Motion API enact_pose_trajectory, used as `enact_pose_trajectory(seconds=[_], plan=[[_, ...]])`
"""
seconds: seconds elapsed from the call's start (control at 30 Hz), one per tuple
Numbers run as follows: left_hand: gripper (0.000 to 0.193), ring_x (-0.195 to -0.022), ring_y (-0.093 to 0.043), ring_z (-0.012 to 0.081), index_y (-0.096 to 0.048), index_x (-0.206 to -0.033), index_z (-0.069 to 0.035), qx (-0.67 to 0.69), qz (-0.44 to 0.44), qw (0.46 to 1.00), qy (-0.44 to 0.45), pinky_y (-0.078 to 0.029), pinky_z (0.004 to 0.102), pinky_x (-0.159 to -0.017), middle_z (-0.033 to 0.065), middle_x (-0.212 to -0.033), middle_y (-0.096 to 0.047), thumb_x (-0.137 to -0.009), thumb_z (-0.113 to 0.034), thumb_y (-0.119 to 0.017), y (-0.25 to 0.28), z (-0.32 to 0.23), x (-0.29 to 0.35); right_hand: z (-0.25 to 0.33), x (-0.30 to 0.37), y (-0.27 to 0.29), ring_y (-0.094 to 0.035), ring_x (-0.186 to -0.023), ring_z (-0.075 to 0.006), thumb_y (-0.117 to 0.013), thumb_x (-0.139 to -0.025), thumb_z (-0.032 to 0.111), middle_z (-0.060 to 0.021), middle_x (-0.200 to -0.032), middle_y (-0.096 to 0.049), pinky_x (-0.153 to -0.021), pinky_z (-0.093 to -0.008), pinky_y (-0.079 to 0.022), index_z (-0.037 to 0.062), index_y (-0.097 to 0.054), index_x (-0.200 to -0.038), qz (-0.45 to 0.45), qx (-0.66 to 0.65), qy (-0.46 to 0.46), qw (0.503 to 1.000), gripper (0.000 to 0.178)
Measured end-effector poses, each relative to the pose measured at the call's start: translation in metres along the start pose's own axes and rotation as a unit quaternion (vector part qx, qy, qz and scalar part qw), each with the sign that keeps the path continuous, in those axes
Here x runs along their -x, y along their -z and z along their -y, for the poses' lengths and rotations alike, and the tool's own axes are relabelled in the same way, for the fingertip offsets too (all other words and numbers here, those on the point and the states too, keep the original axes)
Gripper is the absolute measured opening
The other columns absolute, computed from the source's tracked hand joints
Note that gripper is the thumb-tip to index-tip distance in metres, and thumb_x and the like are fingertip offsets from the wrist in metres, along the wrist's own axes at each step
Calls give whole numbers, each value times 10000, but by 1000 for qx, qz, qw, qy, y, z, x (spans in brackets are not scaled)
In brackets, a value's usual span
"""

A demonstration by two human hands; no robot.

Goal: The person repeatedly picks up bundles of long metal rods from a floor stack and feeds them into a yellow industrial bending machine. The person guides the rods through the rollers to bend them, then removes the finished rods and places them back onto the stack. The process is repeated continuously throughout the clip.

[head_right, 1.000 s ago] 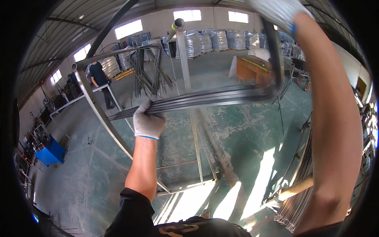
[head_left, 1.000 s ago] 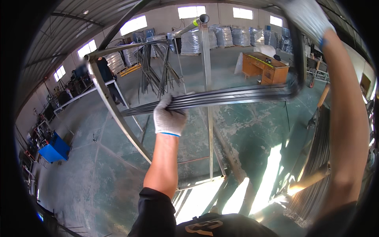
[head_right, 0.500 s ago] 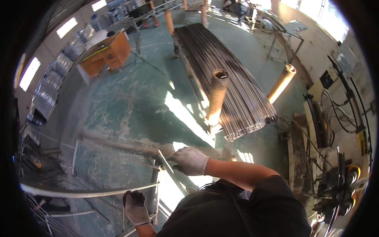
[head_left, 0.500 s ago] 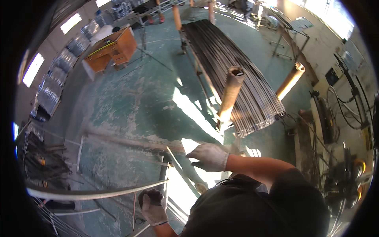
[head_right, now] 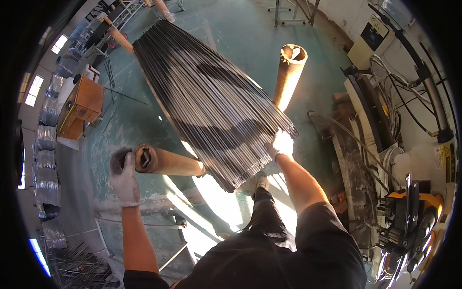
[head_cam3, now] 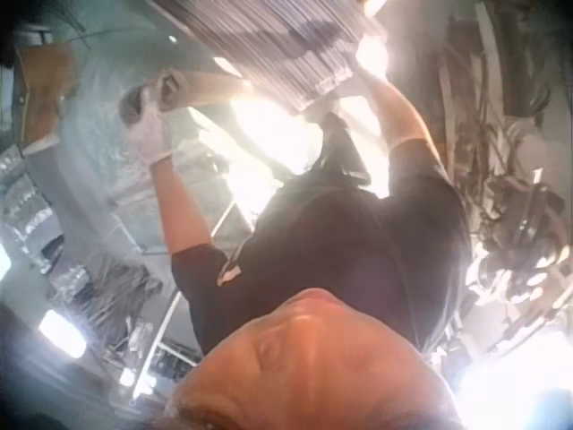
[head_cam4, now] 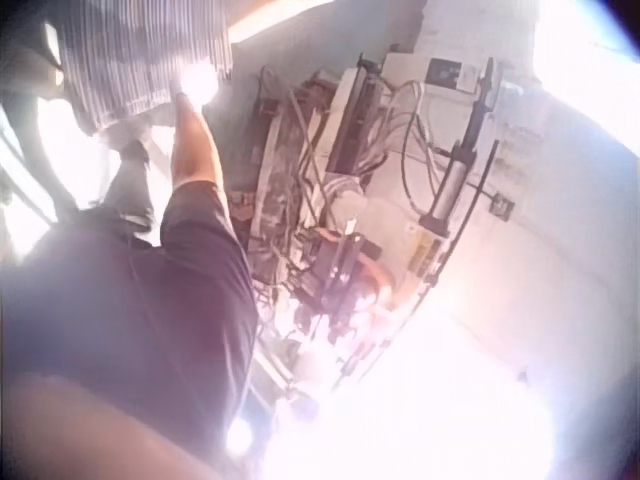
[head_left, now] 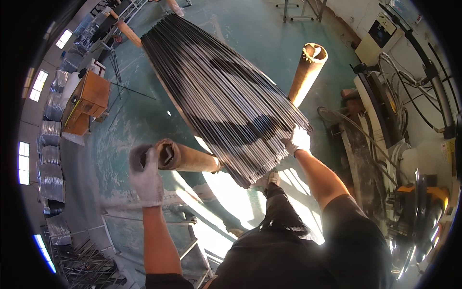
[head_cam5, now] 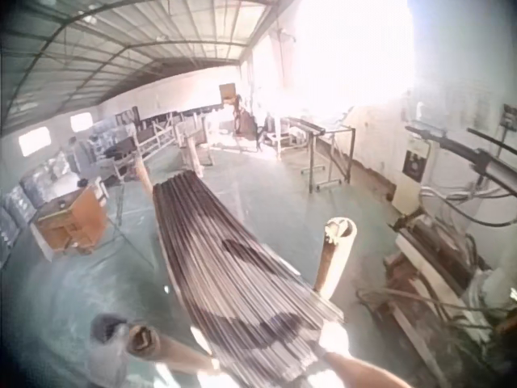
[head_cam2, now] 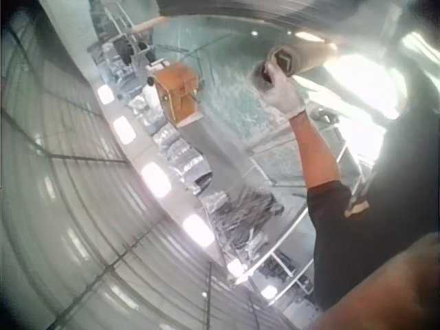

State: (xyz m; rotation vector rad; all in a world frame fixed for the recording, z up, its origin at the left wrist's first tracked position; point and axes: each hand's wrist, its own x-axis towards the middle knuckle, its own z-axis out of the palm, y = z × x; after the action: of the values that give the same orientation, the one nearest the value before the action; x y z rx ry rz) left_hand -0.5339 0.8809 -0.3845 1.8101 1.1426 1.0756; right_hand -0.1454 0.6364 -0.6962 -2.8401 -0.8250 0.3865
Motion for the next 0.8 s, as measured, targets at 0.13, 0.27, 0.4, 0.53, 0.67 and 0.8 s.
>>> enact_pose_trajectory(seconds=[0.13,0.27,0.4,0.53,0.67,0.8], plan=[[137,-1022,-660,222,-719,-1111,-19,-224,-44,972,-46,-533,399,-921,81,-1084,-725,-1029,-129,-716,-86,-5,-33,-4,-91,7,-578,-1349,-376,-920,-805,542,-215,-1415,-621,-1146,-475,-479,-6,-480,-1547,-4,-19,-20,1000,1022],[120,-954,-652,333,-724,-1067,-21,-371,-29,916,-150,-532,440,-876,124,-1022,-700,-975,-99,-722,-104,-16,-21,-6,-120,-30,-592,-1256,-364,-858,-849,468,-179,-1296,-621,-1081,-479,-479,20,-628,-1368,-34,28,-75,996,723],[101,-922,-653,310,-720,-1035,-1,-386,-55,916,-96,-540,432,-817,122,-1012,-693,-987,-90,-722,-112,-16,-26,-2,-115,-43,-604,-1232,-409,-841,-906,464,-218,-1260,-653,-1080,-527,-473,-3,-660,-1312,3,-1,-47,999,644],[106,-904,-650,304,-721,-1027,8,-404,-59,910,-73,-541,429,-809,126,-1004,-686,-993,-93,-720,-109,-16,-33,-25,-133,-54,-727,-1052,-417,-748,-983,407,-237,-1075,-739,-902,-537,-575,5,-705,-1142,11,-22,19,1000,435],[114,-908,-650,310,-722,-1021,10,-389,-65,917,-54,-541,435,-814,131,-1003,-687,-995,-101,-716,-114,-24,-34,-31,-139,-41,-772,-837,-450,-617,-990,241,-243,-897,-781,-759,-533,-614,21,-746,-981,23,-12,92,995,255],[110,-912,-651,327,-724,-1007,5,-420,-77,901,-74,-539,452,-829,136,-994,-689,-994,-103,-709,-106,-18,-30,-12,-132,16,-778,-845,-434,-711,-951,339,-231,-872,-786,-772,-528,-613,69,-802,-944,78,-5,124,989,286]])
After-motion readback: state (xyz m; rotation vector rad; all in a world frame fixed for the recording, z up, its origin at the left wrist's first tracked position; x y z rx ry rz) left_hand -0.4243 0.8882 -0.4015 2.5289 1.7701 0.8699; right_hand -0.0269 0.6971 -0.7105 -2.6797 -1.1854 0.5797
